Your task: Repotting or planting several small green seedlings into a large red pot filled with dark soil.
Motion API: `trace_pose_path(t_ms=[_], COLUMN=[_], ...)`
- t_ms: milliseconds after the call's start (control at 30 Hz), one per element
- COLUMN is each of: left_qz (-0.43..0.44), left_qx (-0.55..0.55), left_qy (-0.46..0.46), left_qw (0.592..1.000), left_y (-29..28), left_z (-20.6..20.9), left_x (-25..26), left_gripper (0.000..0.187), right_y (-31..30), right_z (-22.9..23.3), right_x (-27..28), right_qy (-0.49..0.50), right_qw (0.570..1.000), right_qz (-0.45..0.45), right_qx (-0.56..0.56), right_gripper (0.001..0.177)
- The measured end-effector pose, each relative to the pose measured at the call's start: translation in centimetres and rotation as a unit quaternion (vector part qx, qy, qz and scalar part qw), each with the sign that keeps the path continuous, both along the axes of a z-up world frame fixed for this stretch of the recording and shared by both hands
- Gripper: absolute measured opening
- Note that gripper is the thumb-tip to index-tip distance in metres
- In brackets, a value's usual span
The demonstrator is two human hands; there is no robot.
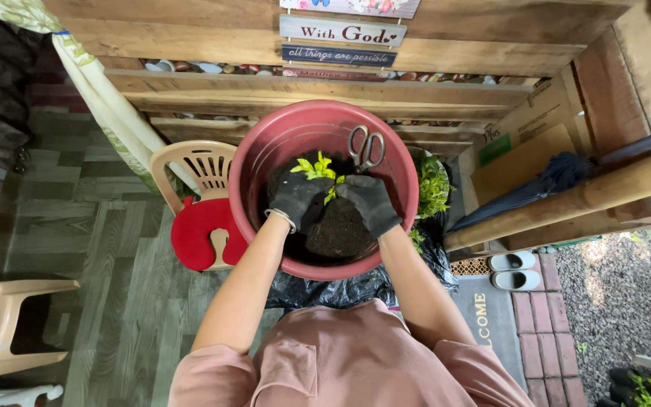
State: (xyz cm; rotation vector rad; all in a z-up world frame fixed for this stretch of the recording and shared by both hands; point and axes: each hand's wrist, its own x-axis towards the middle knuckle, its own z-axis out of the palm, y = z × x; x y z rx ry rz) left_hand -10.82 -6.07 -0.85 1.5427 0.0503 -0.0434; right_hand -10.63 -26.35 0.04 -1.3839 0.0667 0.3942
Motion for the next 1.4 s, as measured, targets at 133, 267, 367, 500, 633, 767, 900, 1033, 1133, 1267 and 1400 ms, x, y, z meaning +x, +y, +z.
trace_pose_path(t_ms=[133, 267, 367, 500, 633, 767, 900, 1033, 1133, 1267, 1400], left_qz=[-0.022, -0.048, -0.048, -0.011, 0.003, -0.035, -0.036, -0.037, -0.015, 0.011, 0.045], left_qx=[0.131, 0.123, 0.135, 0.164, 0.091, -0.005, -0.032, 0.060, 0.262, 0.395, 0.414], left_qy=[-0.008, -0.092, -0.118, -0.155, -0.193, -0.102, -0.043, -0.101, -0.240, -0.135, -0.001], left_qw=[0.991, 0.987, 0.983, 0.974, 0.977, 0.994, 0.998, 0.992, 0.934, 0.908, 0.909], left_y=[0.2, 0.3, 0.2, -0.3, -0.4, -0.7, -0.5, 0.4, 1.6, 2.1, -0.1], left_z=[-2.2, -3.2, -3.0, -0.8, 3.4, 2.7, 2.4, -0.2, -2.5, -1.2, -7.9], left_x=[0.8, 0.9, 0.6, -0.1, -1.5, -1.3, -1.2, -0.6, 1.7, 4.5, 10.9], left_gripper=[0.029, 0.031, 0.029, 0.027, 0.034, 0.039, 0.035, 0.025, 0.022, 0.023, 0.028], right_y=[-0.2, -0.1, 0.1, 0.0, -0.2, -0.1, 0.5, 0.6, -0.1, -2.5, -5.1], right_z=[-0.9, 0.0, 0.9, 0.5, 0.0, 0.6, 0.6, 1.8, 4.0, 4.8, 2.4], right_x=[0.4, 0.2, -0.2, -0.1, 0.1, -0.1, 0.0, -0.4, -0.6, 0.7, 1.7], right_qy=[-0.025, -0.054, -0.021, -0.050, -0.110, -0.098, -0.063, -0.091, -0.229, -0.209, -0.308], right_qw=[0.998, 0.993, 0.996, 0.996, 0.991, 0.994, 0.997, 0.993, 0.956, 0.965, 0.921], right_qz=[0.028, 0.061, 0.064, 0.033, 0.002, 0.009, 0.012, 0.022, 0.010, -0.104, -0.154], right_qx=[-0.052, -0.080, -0.065, -0.072, -0.077, -0.049, -0.045, -0.072, -0.185, -0.115, -0.183], right_gripper=[0.030, 0.015, 0.011, 0.009, 0.010, 0.010, 0.012, 0.012, 0.018, 0.019, 0.017])
